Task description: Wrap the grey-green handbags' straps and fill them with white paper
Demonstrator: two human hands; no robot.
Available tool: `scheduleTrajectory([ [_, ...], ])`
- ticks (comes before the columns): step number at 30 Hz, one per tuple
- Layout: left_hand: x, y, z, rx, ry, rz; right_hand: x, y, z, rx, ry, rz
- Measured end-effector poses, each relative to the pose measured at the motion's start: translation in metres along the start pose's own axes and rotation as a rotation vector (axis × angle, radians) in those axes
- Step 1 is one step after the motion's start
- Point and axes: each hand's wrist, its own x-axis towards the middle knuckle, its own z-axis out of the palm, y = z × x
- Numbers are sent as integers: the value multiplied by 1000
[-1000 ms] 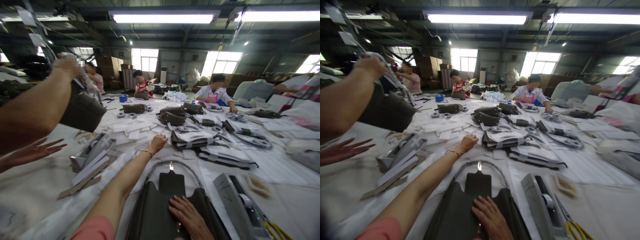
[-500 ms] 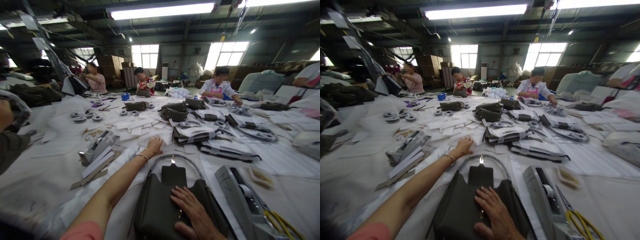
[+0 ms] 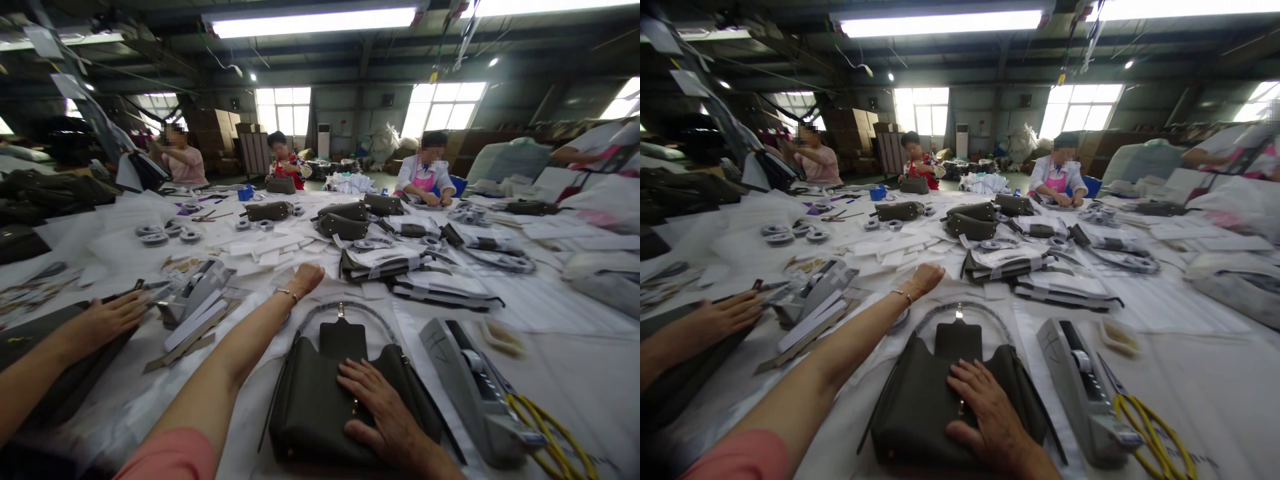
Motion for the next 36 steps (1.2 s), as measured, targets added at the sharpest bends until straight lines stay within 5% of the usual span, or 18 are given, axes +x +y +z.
scheduleTrajectory([
  [6, -5, -39, -93, 39, 139, -260, -1, 0, 2, -7, 26, -1],
  [10, -58, -26, -127, 8, 256, -348, -1, 1, 4, -28, 39, -1],
  [12, -99, -11, -124, -154, 380, -315, -1, 2, 5, -34, 65, -9],
  [15, -162, 11, -94, -569, 459, -89, -1, 2, 6, -36, 102, -25],
  [20, -228, 18, -25, -646, 243, 94, 0, 2, 8, -39, 130, -50],
  [24, -235, 6, -4, -445, 45, 235, -3, 7, 16, -88, 146, -22],
  [27, -224, 2, -19, -387, 27, 276, -6, 11, 22, -136, 180, 39],
  [30, -211, 9, -51, -442, 165, 269, -7, 7, 19, -130, 205, 37],
  [36, -205, 59, -117, -683, 414, 271, -1, -5, 7, -117, 183, -66],
])
